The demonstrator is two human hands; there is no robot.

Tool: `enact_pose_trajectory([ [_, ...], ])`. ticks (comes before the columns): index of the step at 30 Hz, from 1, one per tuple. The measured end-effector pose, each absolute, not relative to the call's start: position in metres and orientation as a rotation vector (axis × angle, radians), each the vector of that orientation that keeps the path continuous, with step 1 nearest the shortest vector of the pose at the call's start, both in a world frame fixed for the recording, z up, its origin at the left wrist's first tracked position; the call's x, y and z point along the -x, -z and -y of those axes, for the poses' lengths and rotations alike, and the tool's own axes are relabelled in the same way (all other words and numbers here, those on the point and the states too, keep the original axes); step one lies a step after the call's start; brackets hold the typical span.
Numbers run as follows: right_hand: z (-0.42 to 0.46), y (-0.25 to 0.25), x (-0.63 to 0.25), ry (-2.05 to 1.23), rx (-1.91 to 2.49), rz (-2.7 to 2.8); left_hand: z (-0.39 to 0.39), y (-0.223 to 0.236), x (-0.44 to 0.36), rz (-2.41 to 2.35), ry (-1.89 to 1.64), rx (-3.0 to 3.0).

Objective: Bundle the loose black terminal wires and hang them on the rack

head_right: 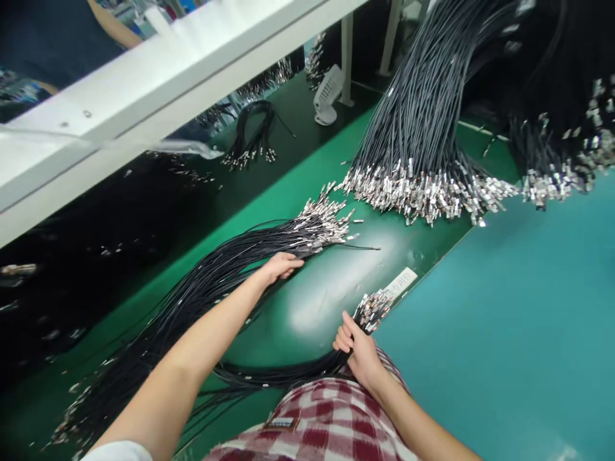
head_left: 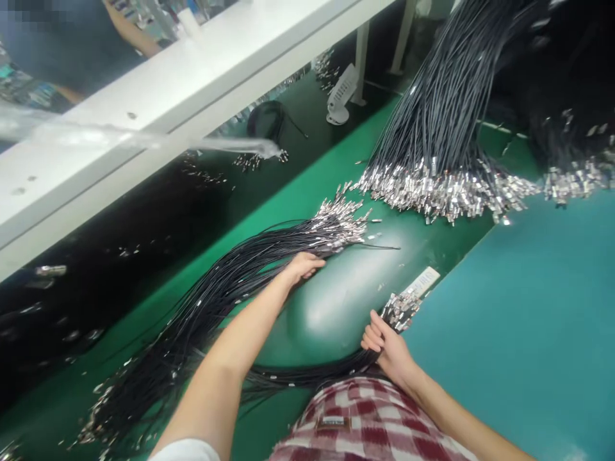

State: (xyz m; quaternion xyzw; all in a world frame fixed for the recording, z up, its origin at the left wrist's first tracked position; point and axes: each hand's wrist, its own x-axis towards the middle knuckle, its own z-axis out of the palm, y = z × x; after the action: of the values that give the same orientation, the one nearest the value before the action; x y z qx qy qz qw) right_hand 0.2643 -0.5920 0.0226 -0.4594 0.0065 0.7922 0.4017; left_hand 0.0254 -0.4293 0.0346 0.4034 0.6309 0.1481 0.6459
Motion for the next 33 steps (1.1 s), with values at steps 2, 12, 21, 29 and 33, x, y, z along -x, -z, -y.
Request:
enact_pose_trajectory([
  [2,0.584,-0.022,-0.266,-2.017,1.126,-0.005,0.413,-0.065,0.008,-1.415,-0.484,-0.955],
  [12,0.564,-0.007,-0.278,-2.01,1.048,-0.201,0.462,-0.038,-0.04,-1.467,-0.427,-1.563],
  [21,0.571,0.003,-0.288,-1.96,1.096,-0.314,0.52,0.018,-0.076,-1.753,-0.002,-2.273],
  [29,0.575,-0.003,-0.286,-1.931,1.097,-0.323,0.532,0.006,-0.074,-1.609,-0.21,-2.17],
  [33,0.576,-0.003,-0.285,-1.909,1.105,-0.297,0.555,-0.009,-0.075,-1.503,-0.428,-1.776],
])
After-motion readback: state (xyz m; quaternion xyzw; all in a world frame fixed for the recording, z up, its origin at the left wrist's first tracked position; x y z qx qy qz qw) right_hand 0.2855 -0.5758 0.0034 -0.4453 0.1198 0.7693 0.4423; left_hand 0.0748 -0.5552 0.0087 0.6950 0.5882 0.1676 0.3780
